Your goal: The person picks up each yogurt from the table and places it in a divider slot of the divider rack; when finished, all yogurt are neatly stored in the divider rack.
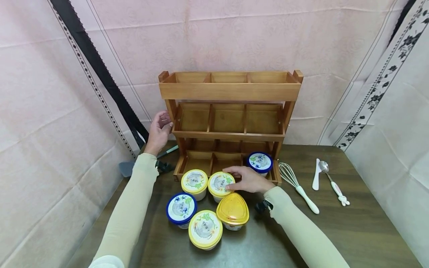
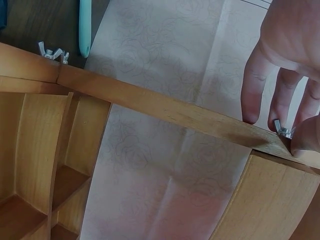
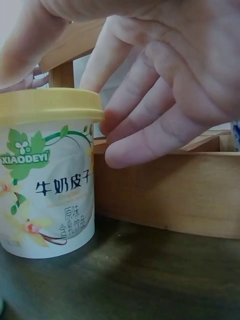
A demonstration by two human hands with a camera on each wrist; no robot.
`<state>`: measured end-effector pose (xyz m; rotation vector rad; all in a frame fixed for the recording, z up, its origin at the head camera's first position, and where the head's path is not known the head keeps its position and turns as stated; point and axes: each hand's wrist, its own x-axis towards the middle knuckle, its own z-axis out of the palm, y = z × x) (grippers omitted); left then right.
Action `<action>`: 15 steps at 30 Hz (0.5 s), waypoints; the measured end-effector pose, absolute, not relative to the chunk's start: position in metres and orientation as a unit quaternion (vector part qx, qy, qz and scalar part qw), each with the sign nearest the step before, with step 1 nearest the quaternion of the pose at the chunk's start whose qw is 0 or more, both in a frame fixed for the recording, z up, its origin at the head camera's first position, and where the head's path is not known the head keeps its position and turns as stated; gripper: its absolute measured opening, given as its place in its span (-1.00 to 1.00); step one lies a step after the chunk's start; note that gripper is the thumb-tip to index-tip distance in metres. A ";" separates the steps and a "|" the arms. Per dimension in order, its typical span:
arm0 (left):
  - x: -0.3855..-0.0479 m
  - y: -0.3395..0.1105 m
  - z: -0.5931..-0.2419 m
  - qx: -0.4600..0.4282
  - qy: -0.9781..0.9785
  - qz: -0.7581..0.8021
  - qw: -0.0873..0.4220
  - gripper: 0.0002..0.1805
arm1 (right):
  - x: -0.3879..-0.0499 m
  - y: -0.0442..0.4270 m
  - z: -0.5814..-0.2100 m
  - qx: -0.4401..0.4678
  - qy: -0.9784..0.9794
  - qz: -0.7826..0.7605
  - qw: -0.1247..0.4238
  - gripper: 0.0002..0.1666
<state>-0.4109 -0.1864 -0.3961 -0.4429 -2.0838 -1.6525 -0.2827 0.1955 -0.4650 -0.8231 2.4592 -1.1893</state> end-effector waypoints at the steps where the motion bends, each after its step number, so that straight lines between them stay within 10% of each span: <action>1: -0.411 -0.187 -0.396 -0.162 -0.753 -0.598 0.221 -0.51 | -0.284 0.196 -0.466 -0.289 0.855 -0.407 0.143 -0.17; 15: -0.411 -0.187 -0.395 -0.162 -0.760 -0.589 0.224 -0.51 | -0.288 0.198 -0.467 -0.326 0.826 -0.418 0.193 0.05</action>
